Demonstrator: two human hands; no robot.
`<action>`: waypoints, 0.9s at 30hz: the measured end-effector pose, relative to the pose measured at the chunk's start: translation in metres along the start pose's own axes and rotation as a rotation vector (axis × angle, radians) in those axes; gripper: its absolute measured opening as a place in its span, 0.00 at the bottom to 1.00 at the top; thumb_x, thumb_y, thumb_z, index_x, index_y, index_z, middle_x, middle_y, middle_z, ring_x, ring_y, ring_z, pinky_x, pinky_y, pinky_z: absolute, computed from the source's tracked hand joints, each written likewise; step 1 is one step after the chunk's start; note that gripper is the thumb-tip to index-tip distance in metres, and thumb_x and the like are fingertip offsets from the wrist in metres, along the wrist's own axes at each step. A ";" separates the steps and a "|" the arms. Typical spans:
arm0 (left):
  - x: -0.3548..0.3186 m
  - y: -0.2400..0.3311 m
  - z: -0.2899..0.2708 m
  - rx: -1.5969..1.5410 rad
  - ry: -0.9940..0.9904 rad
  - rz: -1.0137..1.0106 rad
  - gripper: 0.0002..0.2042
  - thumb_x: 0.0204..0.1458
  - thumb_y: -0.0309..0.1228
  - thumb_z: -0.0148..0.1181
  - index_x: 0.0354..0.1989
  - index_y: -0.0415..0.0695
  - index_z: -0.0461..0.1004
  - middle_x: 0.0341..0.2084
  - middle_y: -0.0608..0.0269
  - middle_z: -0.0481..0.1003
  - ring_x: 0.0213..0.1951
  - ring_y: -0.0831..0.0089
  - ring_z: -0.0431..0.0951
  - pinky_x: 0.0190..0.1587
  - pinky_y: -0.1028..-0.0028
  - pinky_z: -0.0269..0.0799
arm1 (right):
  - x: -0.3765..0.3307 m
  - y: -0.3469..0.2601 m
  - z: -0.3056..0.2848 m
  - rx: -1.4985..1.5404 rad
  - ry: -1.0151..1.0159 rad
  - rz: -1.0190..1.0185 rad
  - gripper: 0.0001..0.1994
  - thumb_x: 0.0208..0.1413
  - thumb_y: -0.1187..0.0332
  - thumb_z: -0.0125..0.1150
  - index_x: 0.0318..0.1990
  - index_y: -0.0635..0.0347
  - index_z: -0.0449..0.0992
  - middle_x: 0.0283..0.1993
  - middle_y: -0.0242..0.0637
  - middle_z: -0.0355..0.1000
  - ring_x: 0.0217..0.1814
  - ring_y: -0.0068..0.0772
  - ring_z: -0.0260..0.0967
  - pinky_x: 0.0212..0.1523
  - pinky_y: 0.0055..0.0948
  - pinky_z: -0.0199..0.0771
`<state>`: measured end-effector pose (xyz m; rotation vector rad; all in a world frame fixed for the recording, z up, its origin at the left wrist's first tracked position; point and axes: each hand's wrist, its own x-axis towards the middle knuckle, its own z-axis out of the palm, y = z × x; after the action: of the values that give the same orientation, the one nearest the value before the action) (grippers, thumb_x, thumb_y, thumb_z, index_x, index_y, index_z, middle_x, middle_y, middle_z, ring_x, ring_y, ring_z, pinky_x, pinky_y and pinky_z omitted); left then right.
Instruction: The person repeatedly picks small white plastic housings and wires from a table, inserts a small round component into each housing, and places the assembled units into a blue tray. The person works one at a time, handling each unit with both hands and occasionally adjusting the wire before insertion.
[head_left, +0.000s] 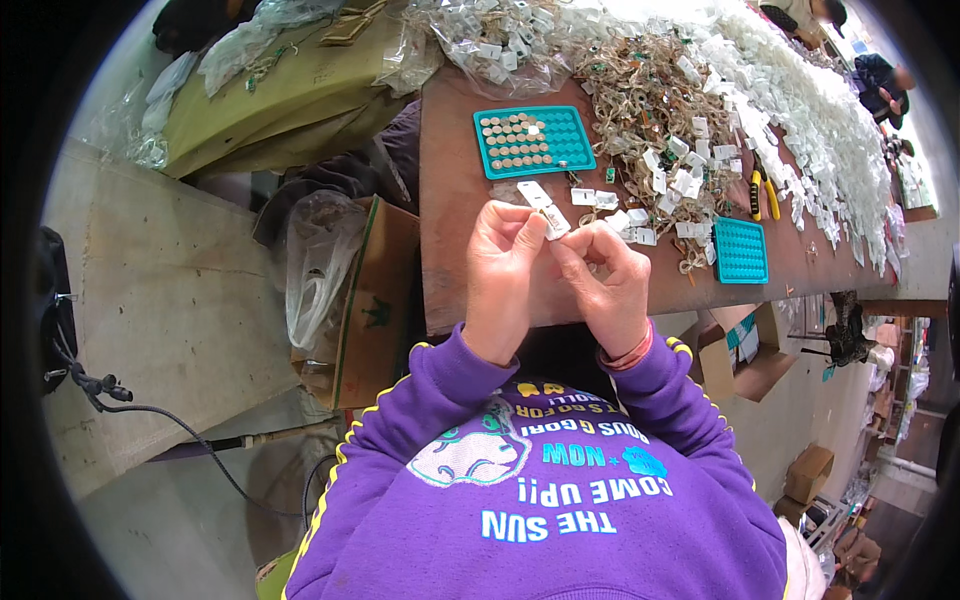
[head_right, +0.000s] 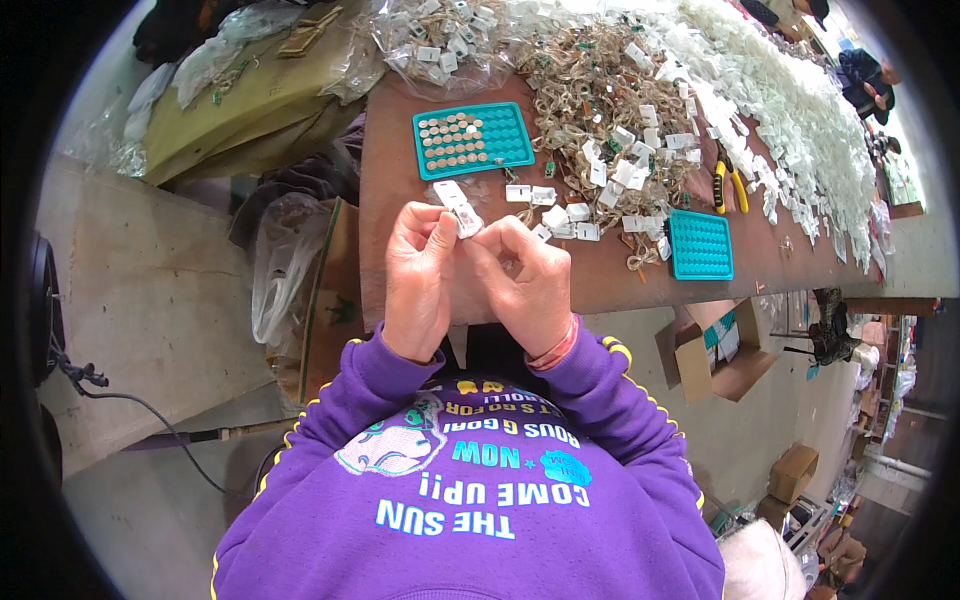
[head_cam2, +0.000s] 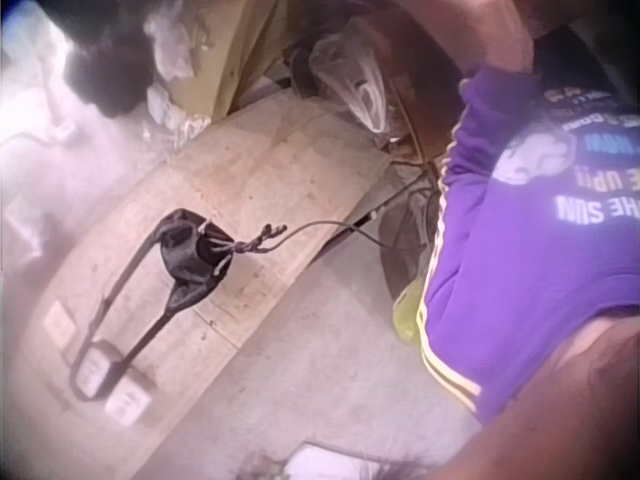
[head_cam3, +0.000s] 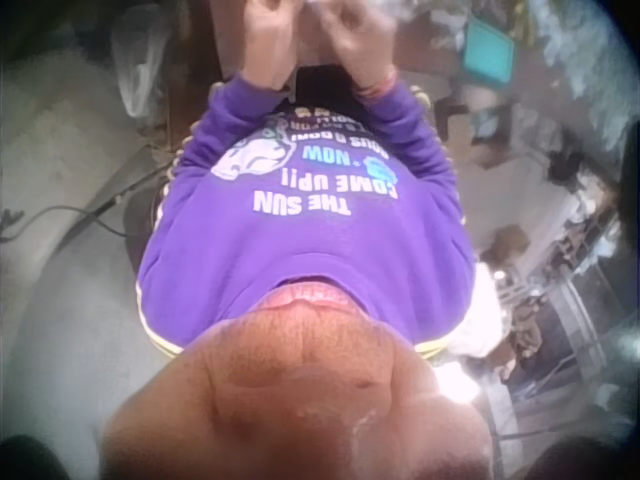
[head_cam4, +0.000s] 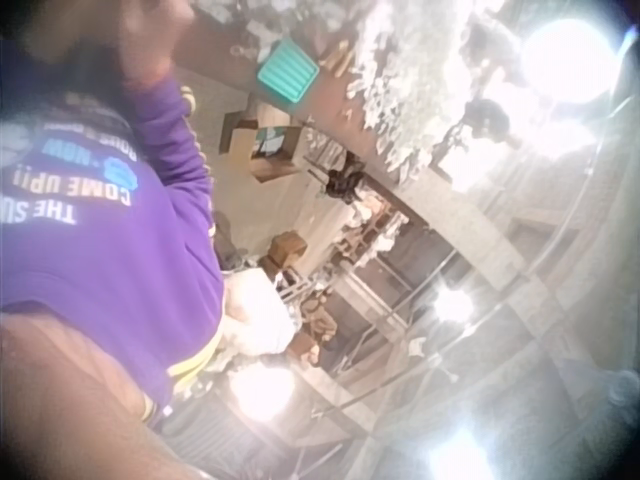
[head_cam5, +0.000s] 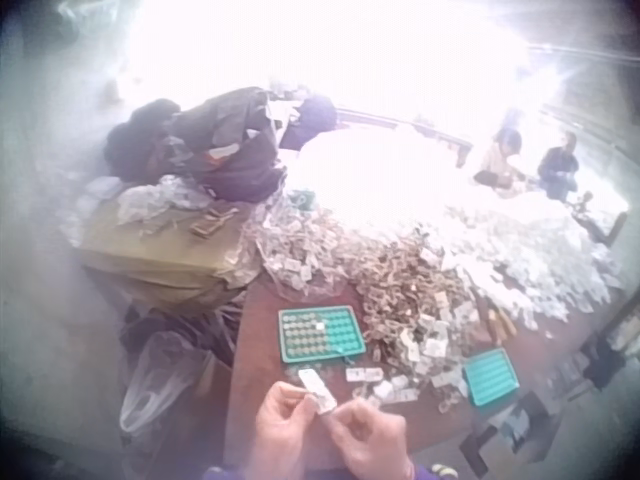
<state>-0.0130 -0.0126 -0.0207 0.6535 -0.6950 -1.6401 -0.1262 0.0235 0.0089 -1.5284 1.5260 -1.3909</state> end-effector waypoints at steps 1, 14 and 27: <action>-0.001 -0.001 0.002 -0.089 0.029 -0.064 0.05 0.60 0.27 0.57 0.39 0.42 0.67 0.33 0.65 0.74 0.36 0.78 0.75 0.40 0.77 0.72 | 0.000 0.001 0.003 0.000 0.016 -0.018 0.03 0.53 0.77 0.63 0.32 0.66 0.75 0.23 0.32 0.71 0.26 0.13 0.66 0.27 0.18 0.67; 0.046 -0.009 -0.014 -0.262 0.057 -0.007 0.05 0.64 0.31 0.50 0.43 0.43 0.66 0.33 0.64 0.72 0.25 0.82 0.66 0.26 0.85 0.62 | 0.099 0.047 -0.020 -0.832 -0.009 -0.374 0.05 0.49 0.68 0.64 0.33 0.55 0.79 0.33 0.36 0.74 0.40 0.43 0.71 0.41 0.38 0.71; 0.047 -0.008 -0.018 -0.272 0.053 -0.082 0.06 0.63 0.32 0.53 0.43 0.46 0.67 0.34 0.63 0.75 0.22 0.83 0.64 0.21 0.86 0.58 | 0.105 0.063 -0.014 -0.980 -0.176 -0.405 0.05 0.52 0.66 0.62 0.30 0.55 0.78 0.32 0.35 0.73 0.39 0.40 0.71 0.43 0.38 0.68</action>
<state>-0.0126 -0.0599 -0.0408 0.5315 -0.4011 -1.7476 -0.1813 -0.0843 -0.0157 -2.5623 1.9762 -0.6169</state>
